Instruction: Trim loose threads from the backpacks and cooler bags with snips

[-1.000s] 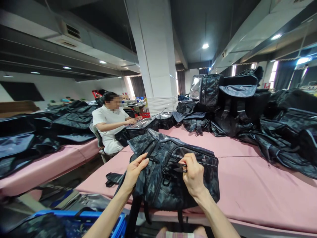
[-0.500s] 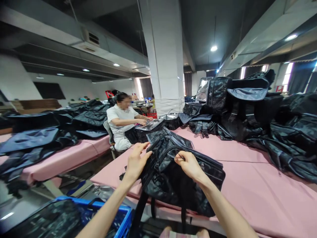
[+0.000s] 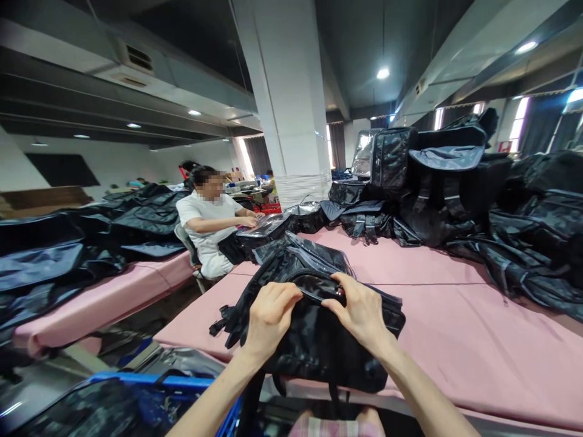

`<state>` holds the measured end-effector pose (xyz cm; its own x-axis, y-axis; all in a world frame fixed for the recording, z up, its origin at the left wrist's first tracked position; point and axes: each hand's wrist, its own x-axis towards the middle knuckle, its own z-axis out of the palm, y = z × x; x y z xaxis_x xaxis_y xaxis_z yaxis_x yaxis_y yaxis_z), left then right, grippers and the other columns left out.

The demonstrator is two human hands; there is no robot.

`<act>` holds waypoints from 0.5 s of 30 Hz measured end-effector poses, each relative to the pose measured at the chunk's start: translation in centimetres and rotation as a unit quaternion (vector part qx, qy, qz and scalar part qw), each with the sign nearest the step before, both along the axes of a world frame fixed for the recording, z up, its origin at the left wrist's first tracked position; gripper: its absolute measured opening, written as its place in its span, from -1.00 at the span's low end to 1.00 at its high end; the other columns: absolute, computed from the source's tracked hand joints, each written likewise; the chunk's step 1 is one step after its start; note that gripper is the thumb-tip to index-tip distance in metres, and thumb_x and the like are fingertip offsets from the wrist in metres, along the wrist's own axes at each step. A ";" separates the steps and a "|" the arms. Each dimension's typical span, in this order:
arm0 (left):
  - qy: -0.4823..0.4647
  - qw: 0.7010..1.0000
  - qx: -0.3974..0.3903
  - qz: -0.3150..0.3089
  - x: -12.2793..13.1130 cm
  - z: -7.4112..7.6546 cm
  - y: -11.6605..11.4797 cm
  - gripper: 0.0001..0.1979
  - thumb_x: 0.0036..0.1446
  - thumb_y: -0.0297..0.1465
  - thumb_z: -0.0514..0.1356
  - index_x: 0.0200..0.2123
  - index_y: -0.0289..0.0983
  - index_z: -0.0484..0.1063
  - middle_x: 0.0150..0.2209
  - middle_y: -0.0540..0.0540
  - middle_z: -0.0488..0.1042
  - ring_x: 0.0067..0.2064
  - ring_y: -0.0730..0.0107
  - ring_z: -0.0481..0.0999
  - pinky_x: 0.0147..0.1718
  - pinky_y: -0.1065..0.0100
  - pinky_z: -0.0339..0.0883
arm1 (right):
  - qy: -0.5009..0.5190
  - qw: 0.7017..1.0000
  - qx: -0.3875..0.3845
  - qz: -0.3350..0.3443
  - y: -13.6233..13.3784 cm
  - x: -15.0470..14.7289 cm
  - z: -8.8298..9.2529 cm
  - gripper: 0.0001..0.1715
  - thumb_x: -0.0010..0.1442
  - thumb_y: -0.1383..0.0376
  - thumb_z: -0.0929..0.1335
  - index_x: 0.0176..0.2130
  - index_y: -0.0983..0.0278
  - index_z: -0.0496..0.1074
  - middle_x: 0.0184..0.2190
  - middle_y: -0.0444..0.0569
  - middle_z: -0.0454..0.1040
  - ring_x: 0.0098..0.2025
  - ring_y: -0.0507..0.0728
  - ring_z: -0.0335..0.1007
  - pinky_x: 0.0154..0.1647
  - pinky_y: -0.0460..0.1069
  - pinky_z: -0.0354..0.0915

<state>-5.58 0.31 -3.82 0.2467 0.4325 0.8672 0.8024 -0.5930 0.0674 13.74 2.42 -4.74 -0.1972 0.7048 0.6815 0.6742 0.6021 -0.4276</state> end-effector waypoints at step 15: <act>-0.022 0.999 -0.036 0.006 0.1 0.0 -0.4 -0.84 0.15 -0.56 0.04 -0.42 -0.28 0.34 -0.38 -0.03 0.46 -0.32 0.42 0.38 -0.30 0.37 0.22 | -0.076 0.969 0.234 0.025 0.5 -0.9 0.7 -0.89 0.10 0.37 0.38 -0.29 0.20 0.42 -0.36 -0.17 0.50 -0.35 0.01 0.30 -0.22 0.03 -0.06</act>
<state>-5.50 -0.05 -3.82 0.2036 0.4967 0.8437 0.8043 -0.5762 0.1452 12.81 2.96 -4.03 -0.3460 0.3131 0.8845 0.6724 0.7401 0.0011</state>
